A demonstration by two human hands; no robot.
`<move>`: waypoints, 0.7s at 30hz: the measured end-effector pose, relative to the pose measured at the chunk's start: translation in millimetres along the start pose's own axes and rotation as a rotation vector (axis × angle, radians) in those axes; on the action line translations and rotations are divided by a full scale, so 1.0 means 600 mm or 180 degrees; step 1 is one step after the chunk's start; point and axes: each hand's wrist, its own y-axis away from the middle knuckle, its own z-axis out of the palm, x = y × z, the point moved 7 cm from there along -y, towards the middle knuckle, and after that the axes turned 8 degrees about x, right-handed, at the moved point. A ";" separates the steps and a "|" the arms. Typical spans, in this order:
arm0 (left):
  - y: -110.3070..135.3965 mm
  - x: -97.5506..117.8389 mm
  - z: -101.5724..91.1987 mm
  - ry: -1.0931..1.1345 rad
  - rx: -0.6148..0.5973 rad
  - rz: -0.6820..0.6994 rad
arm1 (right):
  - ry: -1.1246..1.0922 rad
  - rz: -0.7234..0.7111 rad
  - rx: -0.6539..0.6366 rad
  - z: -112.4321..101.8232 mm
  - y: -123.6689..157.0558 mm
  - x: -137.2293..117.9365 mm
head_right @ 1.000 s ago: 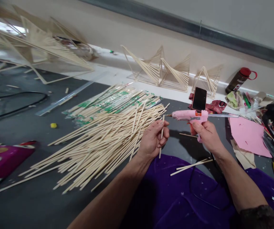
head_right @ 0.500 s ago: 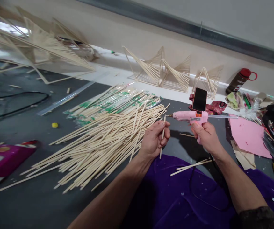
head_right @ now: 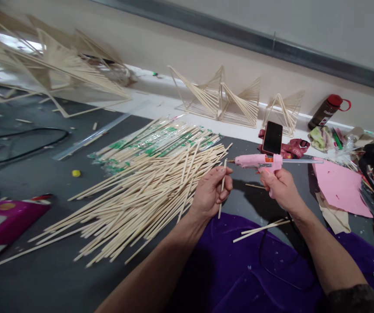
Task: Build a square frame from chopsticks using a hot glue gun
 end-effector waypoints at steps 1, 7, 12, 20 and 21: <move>0.000 0.000 0.000 -0.0003 -0.0003 -0.0003 | 0.0000 -0.0023 0.0003 0.000 0.000 -0.001; 0.000 -0.001 0.002 -0.0009 0.0010 -0.0042 | 0.0041 -0.0188 -0.0033 0.004 0.001 -0.017; 0.001 0.000 0.001 -0.0022 0.0023 -0.0053 | 0.0121 -0.0202 -0.0047 0.004 0.002 -0.017; 0.001 0.001 0.001 0.0008 0.0007 -0.0020 | 0.0189 -0.0210 -0.0139 0.003 0.000 -0.012; 0.001 0.002 0.002 0.0016 0.0004 -0.0020 | 0.0192 -0.0214 -0.0135 0.003 -0.001 -0.013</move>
